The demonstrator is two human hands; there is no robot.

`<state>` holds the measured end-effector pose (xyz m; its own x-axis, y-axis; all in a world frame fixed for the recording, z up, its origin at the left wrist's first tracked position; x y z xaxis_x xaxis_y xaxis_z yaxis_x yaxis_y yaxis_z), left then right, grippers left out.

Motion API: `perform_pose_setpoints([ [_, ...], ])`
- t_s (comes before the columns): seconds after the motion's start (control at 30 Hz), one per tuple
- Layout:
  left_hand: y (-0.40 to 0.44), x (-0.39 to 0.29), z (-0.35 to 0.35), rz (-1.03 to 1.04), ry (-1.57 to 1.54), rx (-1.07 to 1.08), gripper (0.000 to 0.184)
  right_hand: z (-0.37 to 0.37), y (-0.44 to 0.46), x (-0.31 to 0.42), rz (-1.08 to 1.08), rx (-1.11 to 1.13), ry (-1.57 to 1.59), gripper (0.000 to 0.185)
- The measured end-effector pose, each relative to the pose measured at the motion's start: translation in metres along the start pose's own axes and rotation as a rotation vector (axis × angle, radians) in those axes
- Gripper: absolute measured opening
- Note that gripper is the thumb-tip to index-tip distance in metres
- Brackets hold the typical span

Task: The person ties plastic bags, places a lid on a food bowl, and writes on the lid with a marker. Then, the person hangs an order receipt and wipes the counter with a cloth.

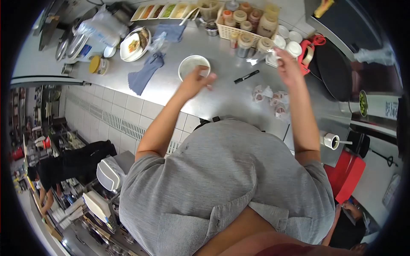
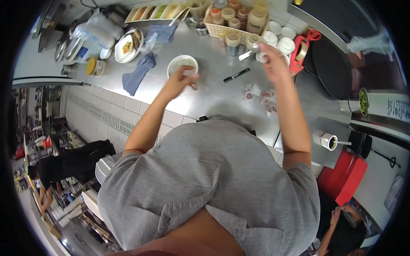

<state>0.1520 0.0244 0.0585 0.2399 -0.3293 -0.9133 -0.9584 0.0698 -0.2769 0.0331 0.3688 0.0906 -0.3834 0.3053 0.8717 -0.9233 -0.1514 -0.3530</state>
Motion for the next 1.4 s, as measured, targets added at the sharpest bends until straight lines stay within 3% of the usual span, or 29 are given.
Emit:
perform_pose_setpoints([
  [0.07, -0.014, 0.005, -0.06, -0.093, 0.138, -0.111, 0.05, 0.059, 0.013, -0.06, 0.147, 0.037, 0.174, 0.026],
  [0.1, -0.018, 0.01, -0.076, -0.101, 0.135, -0.12, 0.05, 0.082, 0.021, -0.088, 0.198, -0.062, 0.261, 0.027],
  [0.17, -0.026, 0.022, -0.118, -0.268, 0.529, -0.397, 0.053, 0.114, 0.037, -0.146, 0.326, -0.18, 0.361, 0.027],
  [0.2, -0.022, 0.036, -0.126, -0.276, 0.522, -0.404, 0.053, 0.128, 0.042, -0.162, 0.331, -0.173, 0.352, 0.027],
  [0.27, -0.013, 0.058, -0.138, -0.155, 0.806, -0.58, 0.052, 0.138, 0.047, -0.182, 0.222, -0.344, 0.282, 0.026],
  [0.4, -0.006, 0.057, -0.138, -0.112, 0.799, -0.615, 0.046, 0.136, 0.061, -0.207, 0.182, -0.435, 0.238, 0.03],
  [0.5, -0.001, 0.068, -0.137, -0.128, 0.795, -0.61, 0.046, 0.119, 0.082, -0.227, -0.083, -0.521, 0.215, 0.024],
  [0.6, 0.013, 0.105, -0.13, -0.176, 0.777, -0.57, 0.048, 0.113, 0.088, -0.261, -0.054, -0.547, 0.056, 0.021],
  [0.7, 0.028, 0.133, -0.112, -0.267, 0.639, -0.559, 0.055, 0.132, 0.088, -0.293, 0.085, -0.433, -0.048, 0.021],
  [0.8, 0.039, 0.141, -0.098, -0.277, 0.51, -0.594, 0.056, 0.15, 0.077, -0.305, 0.224, -0.478, -0.05, 0.019],
  [0.93, 0.042, 0.143, -0.1, -0.355, 0.54, -0.552, 0.054, 0.154, 0.069, -0.296, 0.205, -0.513, -0.127, 0.022],
  [1.03, 0.042, 0.143, -0.102, -0.307, 0.556, -0.611, 0.049, 0.151, 0.063, -0.289, 0.159, -0.7, -0.266, 0.031],
  [1.17, 0.047, 0.154, -0.1, -0.182, 0.703, -0.61, 0.043, 0.154, 0.06, -0.277, 0.198, -0.694, -0.401, 0.04],
  [1.27, 0.032, 0.15, -0.101, -0.101, 0.5, -0.657, 0.04, 0.156, 0.056, -0.267, 0.11, -0.657, -0.383, 0.038],
  [1.33, 0.004, 0.155, -0.1, -0.085, -0.052, -0.877, 0.047, 0.159, 0.057, -0.261, -0.174, -0.429, -0.166, 0.037],
  [1.37, 0.0, 0.152, -0.086, 0.002, -0.236, -0.83, 0.053, 0.155, 0.054, -0.269, -0.172, -0.442, -0.158, 0.037],
  [1.4, -0.004, 0.149, -0.074, 0.002, -0.231, -0.814, 0.053, 0.166, 0.049, -0.271, -0.207, -0.311, -0.34, 0.046],
])
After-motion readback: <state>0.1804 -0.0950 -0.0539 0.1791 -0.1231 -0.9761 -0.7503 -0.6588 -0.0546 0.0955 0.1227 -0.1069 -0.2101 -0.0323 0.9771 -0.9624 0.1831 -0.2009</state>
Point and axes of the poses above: each hand's wrist, its own y-axis towards the middle knuckle, its own z-axis out of the palm, x = y × z, the point moved 6 cm from there along y, towards the middle knuckle, and after that the axes turned 1 degree about y, right-handed, at the moved point
